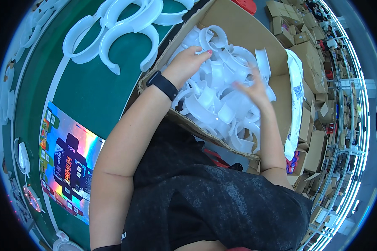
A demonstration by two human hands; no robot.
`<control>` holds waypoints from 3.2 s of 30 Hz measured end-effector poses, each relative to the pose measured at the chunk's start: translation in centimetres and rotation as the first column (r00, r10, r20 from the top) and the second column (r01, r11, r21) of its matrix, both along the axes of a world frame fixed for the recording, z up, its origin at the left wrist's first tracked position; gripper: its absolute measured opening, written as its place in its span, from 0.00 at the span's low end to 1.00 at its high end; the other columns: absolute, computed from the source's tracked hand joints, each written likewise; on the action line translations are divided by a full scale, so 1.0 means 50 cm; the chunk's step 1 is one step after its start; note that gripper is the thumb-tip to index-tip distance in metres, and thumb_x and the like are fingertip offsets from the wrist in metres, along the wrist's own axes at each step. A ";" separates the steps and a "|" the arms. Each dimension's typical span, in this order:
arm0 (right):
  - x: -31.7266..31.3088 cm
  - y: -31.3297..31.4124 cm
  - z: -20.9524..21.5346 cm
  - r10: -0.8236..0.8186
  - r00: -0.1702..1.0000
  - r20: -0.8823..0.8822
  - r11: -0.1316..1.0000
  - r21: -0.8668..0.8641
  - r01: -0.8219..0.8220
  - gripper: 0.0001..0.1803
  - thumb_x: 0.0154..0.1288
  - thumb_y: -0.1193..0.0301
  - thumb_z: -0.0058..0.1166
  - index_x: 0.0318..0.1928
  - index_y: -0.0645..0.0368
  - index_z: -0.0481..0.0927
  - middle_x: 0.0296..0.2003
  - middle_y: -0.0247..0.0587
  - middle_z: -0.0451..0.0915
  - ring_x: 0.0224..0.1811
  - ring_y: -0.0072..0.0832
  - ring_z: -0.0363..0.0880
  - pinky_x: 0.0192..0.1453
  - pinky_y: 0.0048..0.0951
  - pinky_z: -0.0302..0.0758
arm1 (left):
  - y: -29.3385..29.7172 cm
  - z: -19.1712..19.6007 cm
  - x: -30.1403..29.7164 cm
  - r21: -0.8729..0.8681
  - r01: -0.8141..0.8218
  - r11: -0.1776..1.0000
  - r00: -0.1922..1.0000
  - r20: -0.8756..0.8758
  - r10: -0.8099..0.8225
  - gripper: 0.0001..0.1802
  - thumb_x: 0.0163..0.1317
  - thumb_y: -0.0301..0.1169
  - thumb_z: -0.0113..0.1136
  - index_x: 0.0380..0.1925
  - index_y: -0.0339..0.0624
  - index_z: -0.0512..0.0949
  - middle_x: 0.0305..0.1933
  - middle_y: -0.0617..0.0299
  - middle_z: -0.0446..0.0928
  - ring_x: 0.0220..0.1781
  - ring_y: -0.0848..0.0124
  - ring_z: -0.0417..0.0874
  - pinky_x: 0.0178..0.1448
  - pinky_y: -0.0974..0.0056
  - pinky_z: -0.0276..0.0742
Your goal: Assembling circular LED ring light components and connecting internal wiring at a factory workstation.
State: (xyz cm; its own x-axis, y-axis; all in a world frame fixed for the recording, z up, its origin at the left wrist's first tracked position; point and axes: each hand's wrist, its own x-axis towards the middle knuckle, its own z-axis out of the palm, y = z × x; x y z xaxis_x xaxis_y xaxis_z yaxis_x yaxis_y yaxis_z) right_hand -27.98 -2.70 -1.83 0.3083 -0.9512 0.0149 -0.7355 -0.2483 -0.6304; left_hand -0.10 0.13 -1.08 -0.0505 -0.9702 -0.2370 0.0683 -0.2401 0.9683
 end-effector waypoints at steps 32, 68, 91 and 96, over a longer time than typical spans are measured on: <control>-0.144 -0.071 0.066 -0.387 0.530 0.754 0.907 0.209 0.364 0.26 0.62 0.73 0.55 0.62 0.65 0.73 0.42 0.41 0.82 0.44 0.26 0.81 0.51 0.25 0.76 | -0.010 -0.059 0.001 0.096 0.389 0.916 0.596 0.732 -0.330 0.35 0.61 0.52 0.59 0.58 0.32 0.74 0.55 0.42 0.79 0.56 0.50 0.80 0.61 0.56 0.74; -0.096 -0.126 0.100 -0.358 0.436 0.825 0.928 0.368 0.066 0.21 0.62 0.71 0.57 0.56 0.59 0.76 0.38 0.35 0.81 0.35 0.23 0.79 0.37 0.24 0.77 | -0.023 -0.027 -0.010 -0.154 0.419 0.895 0.854 0.402 -0.330 0.56 0.53 0.63 0.65 0.68 0.30 0.61 0.67 0.39 0.69 0.67 0.52 0.72 0.69 0.58 0.68; -0.088 -0.086 0.079 -0.210 0.865 -0.456 0.924 -0.381 0.023 0.22 0.63 0.68 0.59 0.57 0.61 0.78 0.55 0.55 0.77 0.59 0.49 0.75 0.63 0.44 0.70 | -0.011 -0.124 -0.090 -0.498 0.200 0.844 0.579 0.755 0.308 0.16 0.56 0.40 0.66 0.37 0.39 0.83 0.39 0.46 0.82 0.46 0.49 0.82 0.51 0.48 0.78; 0.034 -0.077 0.039 0.053 0.946 -0.319 0.903 -0.390 -0.182 0.30 0.65 0.63 0.60 0.66 0.55 0.70 0.71 0.57 0.58 0.75 0.51 0.53 0.75 0.47 0.53 | 0.009 -0.028 -0.074 -0.430 0.447 0.784 0.558 0.820 0.131 0.18 0.56 0.42 0.65 0.39 0.38 0.83 0.40 0.46 0.82 0.50 0.48 0.81 0.50 0.50 0.80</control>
State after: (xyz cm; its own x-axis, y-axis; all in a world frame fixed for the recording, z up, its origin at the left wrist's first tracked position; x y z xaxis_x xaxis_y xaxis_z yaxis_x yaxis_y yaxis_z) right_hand -26.30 -6.55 0.12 0.4684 -0.8359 0.2860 -0.8194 -0.5321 -0.2132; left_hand -3.79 0.56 -2.50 -0.2964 -0.9113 0.2857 -0.7465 0.4076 0.5259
